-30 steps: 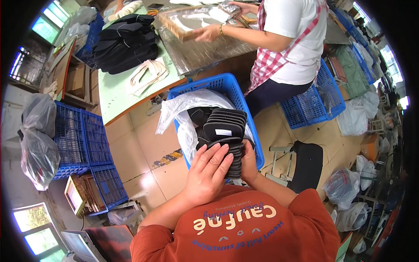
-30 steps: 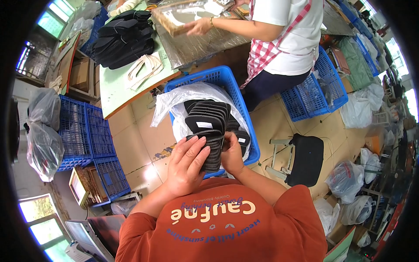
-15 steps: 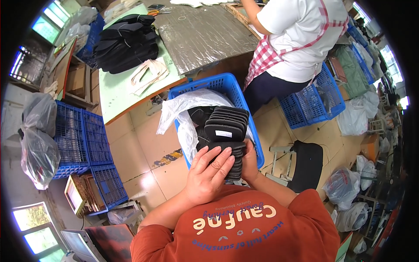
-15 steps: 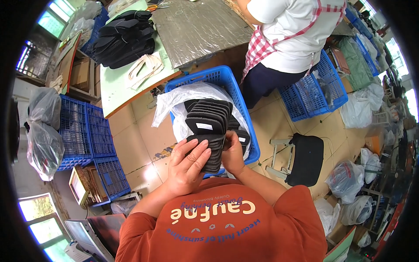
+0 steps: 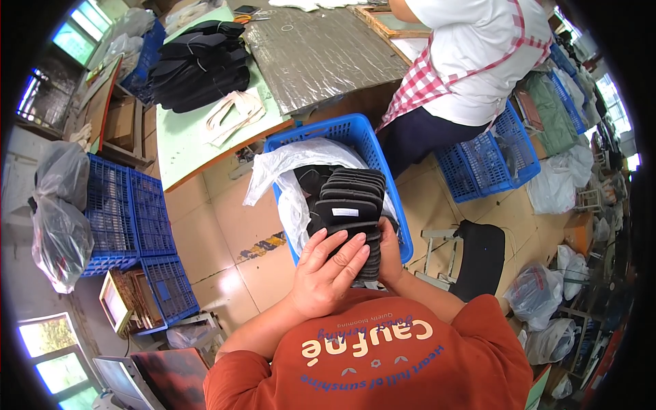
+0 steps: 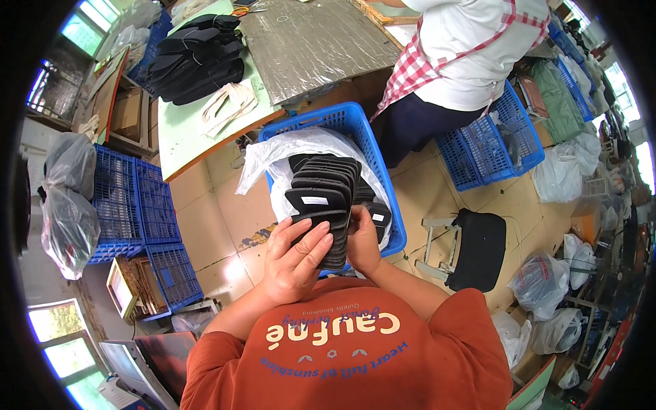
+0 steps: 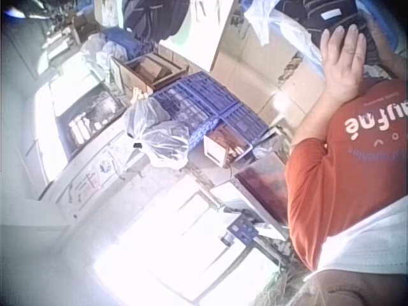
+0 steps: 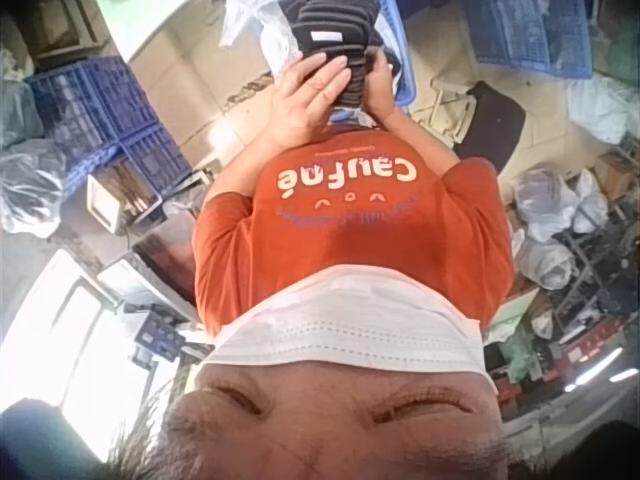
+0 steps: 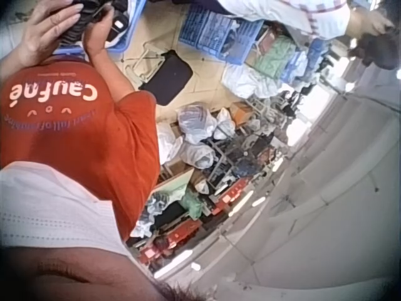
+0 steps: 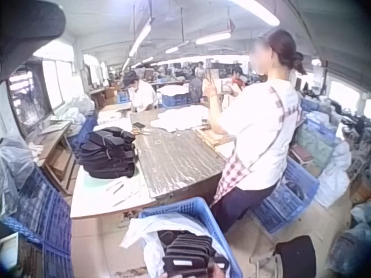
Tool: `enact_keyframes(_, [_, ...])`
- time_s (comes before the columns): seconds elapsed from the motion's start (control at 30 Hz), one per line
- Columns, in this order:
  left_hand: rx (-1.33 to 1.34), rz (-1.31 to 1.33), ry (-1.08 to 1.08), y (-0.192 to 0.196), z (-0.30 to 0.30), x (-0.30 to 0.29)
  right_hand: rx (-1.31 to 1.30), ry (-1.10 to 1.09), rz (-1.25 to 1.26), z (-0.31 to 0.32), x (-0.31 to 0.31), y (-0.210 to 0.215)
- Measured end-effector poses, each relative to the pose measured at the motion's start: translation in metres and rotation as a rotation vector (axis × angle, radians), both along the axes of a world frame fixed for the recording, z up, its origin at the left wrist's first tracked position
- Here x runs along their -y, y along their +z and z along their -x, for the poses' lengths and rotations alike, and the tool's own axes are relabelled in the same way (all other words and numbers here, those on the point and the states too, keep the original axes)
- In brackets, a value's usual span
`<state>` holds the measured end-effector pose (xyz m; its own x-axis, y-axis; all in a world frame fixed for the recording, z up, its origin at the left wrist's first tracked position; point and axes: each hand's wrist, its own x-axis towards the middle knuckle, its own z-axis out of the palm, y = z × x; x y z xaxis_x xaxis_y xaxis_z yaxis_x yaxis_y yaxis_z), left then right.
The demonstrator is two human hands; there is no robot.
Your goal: Inspecting and sorting molded shoe components from a basket in a manufacturing environment.
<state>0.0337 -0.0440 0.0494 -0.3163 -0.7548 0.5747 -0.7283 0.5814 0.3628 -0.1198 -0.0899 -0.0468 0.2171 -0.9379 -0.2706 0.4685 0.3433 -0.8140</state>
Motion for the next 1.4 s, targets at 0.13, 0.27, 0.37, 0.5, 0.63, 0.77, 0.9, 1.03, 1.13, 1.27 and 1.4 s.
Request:
enact_keyframes(0.13, [0.004, -0.004, 0.013, -0.001, 0.001, -0.001, -0.004, 0.001, -0.043, -0.001, 0.000, 0.005])
enact_keyframes(0.27, [0.007, 0.001, 0.020, -0.002, 0.003, -0.001, 0.003, 0.019, -0.080, 0.001, 0.001, 0.003])
enact_keyframes(0.37, [0.006, 0.009, 0.021, -0.003, 0.004, -0.001, 0.096, 0.028, -0.111, 0.002, 0.002, -0.006])
enact_keyframes(0.5, [0.027, 0.027, 0.025, -0.007, 0.003, -0.002, 0.005, 0.006, -0.090, -0.003, 0.000, 0.007])
enact_keyframes(0.63, [0.035, 0.025, 0.049, -0.008, 0.003, -0.003, 0.056, 0.018, -0.146, -0.002, 0.001, 0.011])
enact_keyframes(0.77, [0.049, 0.063, 0.101, -0.011, 0.003, -0.001, 0.038, 0.053, -0.090, 0.002, 0.003, -0.006])
enact_keyframes(0.9, [0.063, 0.073, 0.110, -0.013, 0.000, 0.000, 0.107, 0.058, -0.109, 0.000, 0.002, -0.009])
enact_keyframes(1.03, [0.069, 0.098, 0.107, -0.017, -0.001, 0.003, 0.047, 0.038, -0.091, -0.001, 0.000, 0.002])
enact_keyframes(1.13, [0.067, 0.108, 0.105, -0.019, 0.000, 0.005, 0.103, 0.044, -0.109, 0.002, -0.001, -0.007])
enact_keyframes(1.27, [0.067, 0.123, 0.112, -0.021, 0.001, 0.007, 0.203, 0.035, -0.129, 0.004, -0.002, -0.016])
enact_keyframes(1.4, [0.071, 0.140, 0.118, -0.025, 0.000, 0.008, 0.159, 0.030, -0.157, 0.002, -0.003, -0.013])
